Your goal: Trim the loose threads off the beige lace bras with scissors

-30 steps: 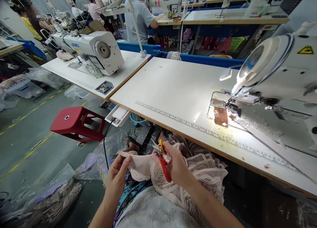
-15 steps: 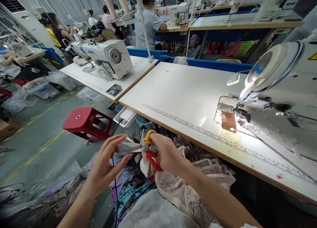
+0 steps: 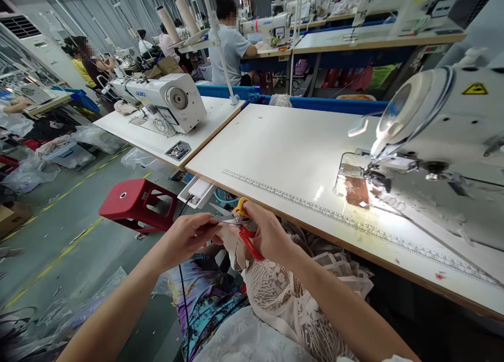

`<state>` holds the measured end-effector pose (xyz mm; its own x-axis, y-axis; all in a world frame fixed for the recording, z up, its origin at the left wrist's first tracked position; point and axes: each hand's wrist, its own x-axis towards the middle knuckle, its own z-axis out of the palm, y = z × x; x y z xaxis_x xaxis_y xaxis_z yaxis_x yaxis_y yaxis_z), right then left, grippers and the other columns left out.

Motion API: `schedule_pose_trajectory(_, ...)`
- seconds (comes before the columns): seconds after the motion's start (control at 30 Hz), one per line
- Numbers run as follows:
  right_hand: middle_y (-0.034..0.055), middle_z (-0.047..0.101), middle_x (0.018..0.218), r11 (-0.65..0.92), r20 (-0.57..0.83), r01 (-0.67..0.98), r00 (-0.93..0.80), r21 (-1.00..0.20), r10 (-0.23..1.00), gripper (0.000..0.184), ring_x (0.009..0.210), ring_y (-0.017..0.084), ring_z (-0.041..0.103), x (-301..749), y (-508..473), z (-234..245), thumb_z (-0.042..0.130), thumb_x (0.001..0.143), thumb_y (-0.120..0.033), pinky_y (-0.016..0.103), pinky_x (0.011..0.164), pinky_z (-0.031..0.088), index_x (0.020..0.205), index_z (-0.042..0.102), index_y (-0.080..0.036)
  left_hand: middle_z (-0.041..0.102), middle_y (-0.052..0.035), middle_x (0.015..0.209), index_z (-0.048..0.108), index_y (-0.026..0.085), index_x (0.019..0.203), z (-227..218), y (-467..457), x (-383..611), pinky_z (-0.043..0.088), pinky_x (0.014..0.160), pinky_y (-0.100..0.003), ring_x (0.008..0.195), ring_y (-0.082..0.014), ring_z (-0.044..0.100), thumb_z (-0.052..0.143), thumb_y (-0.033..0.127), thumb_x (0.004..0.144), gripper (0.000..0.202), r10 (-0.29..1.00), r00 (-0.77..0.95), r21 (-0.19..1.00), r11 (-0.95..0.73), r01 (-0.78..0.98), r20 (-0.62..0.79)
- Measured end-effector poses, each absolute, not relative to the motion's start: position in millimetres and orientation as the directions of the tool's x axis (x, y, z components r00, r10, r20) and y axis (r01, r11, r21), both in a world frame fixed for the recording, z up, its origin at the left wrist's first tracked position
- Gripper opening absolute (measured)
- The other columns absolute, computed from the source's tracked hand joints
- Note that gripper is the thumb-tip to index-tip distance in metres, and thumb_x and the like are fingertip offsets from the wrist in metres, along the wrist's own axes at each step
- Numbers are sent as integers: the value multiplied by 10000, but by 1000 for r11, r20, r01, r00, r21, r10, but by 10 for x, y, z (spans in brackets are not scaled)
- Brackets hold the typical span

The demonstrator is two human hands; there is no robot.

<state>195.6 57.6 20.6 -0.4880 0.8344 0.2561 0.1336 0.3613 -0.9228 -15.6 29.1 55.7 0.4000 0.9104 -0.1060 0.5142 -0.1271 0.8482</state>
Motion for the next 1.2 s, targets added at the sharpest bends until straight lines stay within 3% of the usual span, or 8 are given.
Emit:
schedule_pose_trajectory(0.13,74,640,958,362,333,-2,-393,-932,857,170,864,203,619,1954,555,270,650,882,-334,304,746,506,910,533,-213,721,-86,780,652,165,905,620,319,-184,527,588,-213,727,-205,728,532,385,928,252,950,307,884,-90,458,-63)
schedule_pose_trajectory(0.37,111,658,1162,550,496,60,-360,-833,790,216,1063,248,637,1949,544,224,673,834,-187,366,887,519,1003,547,-233,717,-62,683,698,177,882,657,339,-122,498,504,-206,596,-189,695,606,426,889,266,979,201,912,-107,395,28)
schedule_pose_trajectory(0.53,119,673,1126,468,437,9,-345,-883,831,164,1050,248,649,1915,621,212,636,875,-245,356,867,528,1028,584,-216,733,-71,696,694,165,941,680,301,-129,503,526,-208,625,-193,708,583,412,920,272,976,216,910,-114,398,29)
schedule_pose_trajectory(0.7,58,689,925,429,403,-11,-367,-903,838,101,885,227,661,1871,666,249,647,874,-287,371,852,526,926,599,-214,731,-67,675,686,148,968,717,280,-130,500,532,-197,618,-177,702,563,405,941,286,976,214,903,-124,412,36)
schedule_pose_trajectory(0.9,86,703,1055,368,381,-105,-351,-924,855,192,982,241,664,1868,683,223,698,857,-335,363,881,522,963,591,-216,733,-62,675,708,152,1026,711,281,-133,508,549,-209,627,-180,705,555,398,953,298,973,227,915,-126,382,39)
schedule_pose_trajectory(1.2,70,722,957,373,373,-67,-339,-925,864,207,886,235,683,1863,702,257,712,837,-373,370,819,549,924,627,-206,730,-67,670,701,148,1046,703,278,-137,490,524,-204,633,-195,714,576,438,938,334,979,203,933,-82,349,11)
